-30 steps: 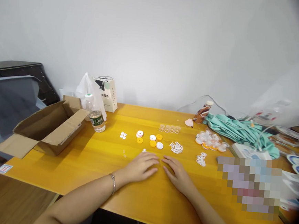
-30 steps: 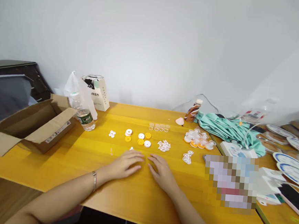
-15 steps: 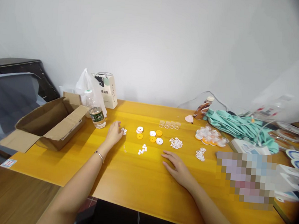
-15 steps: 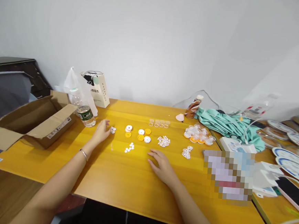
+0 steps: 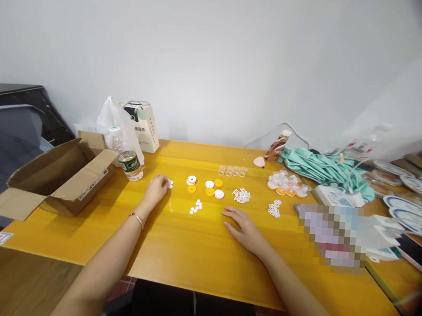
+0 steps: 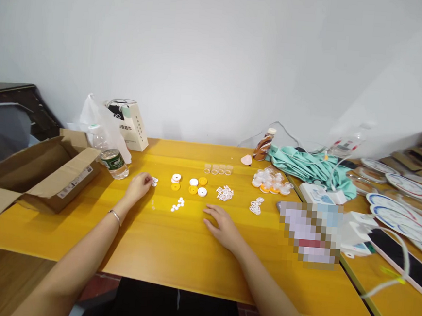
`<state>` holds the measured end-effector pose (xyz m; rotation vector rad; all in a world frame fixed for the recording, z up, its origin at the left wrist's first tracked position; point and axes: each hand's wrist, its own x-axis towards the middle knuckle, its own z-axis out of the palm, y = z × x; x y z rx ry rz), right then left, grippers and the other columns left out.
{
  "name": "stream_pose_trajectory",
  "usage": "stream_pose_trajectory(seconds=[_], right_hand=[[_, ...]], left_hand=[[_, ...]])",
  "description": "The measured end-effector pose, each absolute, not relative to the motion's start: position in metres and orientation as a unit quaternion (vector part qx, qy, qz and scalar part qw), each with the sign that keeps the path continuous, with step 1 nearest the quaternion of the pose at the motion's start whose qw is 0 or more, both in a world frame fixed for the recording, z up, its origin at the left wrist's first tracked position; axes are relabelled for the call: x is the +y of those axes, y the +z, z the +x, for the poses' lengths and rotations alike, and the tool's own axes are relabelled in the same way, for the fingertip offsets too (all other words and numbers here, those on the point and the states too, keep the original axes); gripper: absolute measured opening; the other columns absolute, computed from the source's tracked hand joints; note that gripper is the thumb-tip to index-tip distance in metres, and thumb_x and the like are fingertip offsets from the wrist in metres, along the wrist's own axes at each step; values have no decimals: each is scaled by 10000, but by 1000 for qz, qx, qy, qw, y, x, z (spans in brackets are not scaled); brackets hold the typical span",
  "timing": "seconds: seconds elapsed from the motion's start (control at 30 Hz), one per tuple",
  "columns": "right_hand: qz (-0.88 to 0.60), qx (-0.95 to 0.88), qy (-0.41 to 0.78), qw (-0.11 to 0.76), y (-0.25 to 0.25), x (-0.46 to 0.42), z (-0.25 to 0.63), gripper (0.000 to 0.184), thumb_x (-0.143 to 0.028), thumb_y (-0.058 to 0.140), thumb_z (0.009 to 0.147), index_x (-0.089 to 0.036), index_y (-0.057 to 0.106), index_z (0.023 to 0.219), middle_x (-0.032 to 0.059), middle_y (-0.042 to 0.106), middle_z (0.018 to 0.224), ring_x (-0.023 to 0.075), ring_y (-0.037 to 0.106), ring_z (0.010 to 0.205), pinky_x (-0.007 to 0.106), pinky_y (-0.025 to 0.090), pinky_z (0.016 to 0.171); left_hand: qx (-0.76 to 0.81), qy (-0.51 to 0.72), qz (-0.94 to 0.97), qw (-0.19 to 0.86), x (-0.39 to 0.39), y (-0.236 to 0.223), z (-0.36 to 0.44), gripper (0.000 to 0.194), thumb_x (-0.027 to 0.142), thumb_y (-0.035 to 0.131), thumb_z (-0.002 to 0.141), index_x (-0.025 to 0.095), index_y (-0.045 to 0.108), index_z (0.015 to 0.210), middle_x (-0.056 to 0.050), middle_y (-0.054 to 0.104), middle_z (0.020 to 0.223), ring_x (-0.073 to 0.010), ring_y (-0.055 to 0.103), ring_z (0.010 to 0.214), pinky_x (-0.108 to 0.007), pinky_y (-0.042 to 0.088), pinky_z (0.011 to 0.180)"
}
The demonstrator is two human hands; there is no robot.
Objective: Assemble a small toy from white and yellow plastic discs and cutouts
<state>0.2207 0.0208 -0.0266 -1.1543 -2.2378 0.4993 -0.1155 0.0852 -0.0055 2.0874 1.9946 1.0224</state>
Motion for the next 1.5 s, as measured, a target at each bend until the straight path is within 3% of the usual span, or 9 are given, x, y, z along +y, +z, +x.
stream_pose_trajectory(seconds=[0.17, 0.4, 0.7, 1.07, 1.33, 1.5], right_hand=[[-426, -835, 188, 291, -26, 20, 221, 269, -295, 491, 833, -237, 585, 1078, 86, 554, 1210, 224, 520, 1117, 420, 414, 961], [-414, -838, 180, 308, -27, 20, 219, 270, -278, 508, 825, -241, 589, 1080, 87, 564, 1189, 226, 528, 1101, 426, 421, 947], [-422, -849, 145, 284, -31, 22, 212, 273, -280, 504, 824, -238, 582, 1083, 93, 564, 1177, 234, 524, 1094, 432, 407, 941], [-379, -849, 208, 303, -27, 40, 197, 123, -328, 615, 751, -231, 626, 826, 67, 601, 1123, 223, 555, 1052, 434, 391, 932], [-376, -850, 215, 299, -23, 36, 197, 100, -281, 600, 756, -232, 615, 841, 68, 607, 1112, 218, 559, 1047, 417, 396, 929], [-374, -848, 230, 295, -20, 36, 199, 87, -279, 587, 762, -233, 609, 832, 71, 598, 1131, 218, 554, 1056, 420, 396, 931]], left_hand=[[549, 356, 753, 66, 59, 8, -67, 146, 206, 429, 842, 184, 571, 863, -49, 595, 880, -162, 550, 862, -291, 428, 808], [340, 258, 894, 139, 15, -2, 3, 172, 204, 416, 870, 204, 580, 924, -38, 602, 861, -150, 556, 825, -276, 433, 781], [365, 263, 879, 161, 18, -11, 4, 189, 166, 451, 832, 187, 557, 988, -47, 598, 892, -156, 549, 823, -274, 444, 772], [375, 300, 854, 200, 20, -15, 5, 128, 145, 487, 793, 179, 558, 894, -33, 623, 826, -141, 559, 751, -255, 439, 718], [371, 311, 843, 234, 17, -10, 6, 151, 163, 488, 805, 184, 568, 931, -26, 644, 842, -129, 590, 764, -238, 459, 725], [470, 372, 787, 149, 35, 0, -16, 149, 239, 482, 831, 193, 567, 945, -32, 638, 916, -138, 588, 860, -255, 455, 797]])
